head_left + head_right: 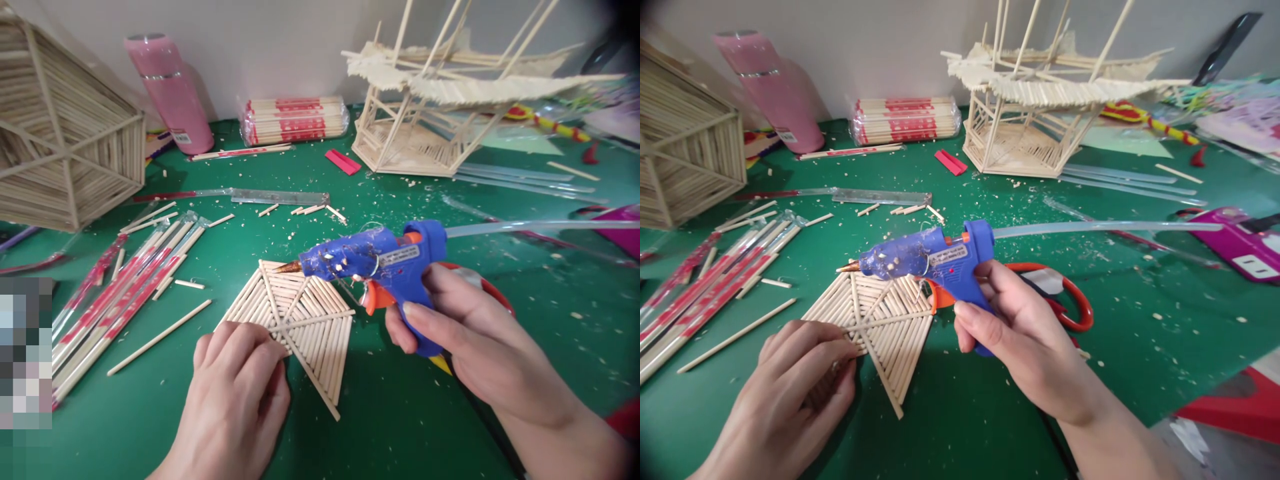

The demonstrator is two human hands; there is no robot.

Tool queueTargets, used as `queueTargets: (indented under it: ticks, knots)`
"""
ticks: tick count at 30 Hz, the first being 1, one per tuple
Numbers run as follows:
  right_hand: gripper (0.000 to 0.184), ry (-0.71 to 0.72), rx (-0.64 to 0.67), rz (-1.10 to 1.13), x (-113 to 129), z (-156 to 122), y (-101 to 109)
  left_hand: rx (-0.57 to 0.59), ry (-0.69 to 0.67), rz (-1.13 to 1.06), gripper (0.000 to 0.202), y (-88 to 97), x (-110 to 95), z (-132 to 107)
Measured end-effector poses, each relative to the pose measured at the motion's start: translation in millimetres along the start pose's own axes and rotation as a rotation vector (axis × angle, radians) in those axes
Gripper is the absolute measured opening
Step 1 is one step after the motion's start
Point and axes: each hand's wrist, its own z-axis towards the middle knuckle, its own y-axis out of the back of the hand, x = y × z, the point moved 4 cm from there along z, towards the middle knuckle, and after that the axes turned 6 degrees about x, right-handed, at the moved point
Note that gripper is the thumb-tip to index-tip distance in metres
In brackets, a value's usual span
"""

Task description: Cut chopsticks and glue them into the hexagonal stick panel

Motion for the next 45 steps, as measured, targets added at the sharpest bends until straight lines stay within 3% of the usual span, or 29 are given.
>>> queueTargets:
  ticks: [45]
  knots:
    - [0.014,0.015,-0.018,-0.060,2.2,2.0,-0.3,0.026,-0.050,0.053,0.010,2.7,3.6,0.1]
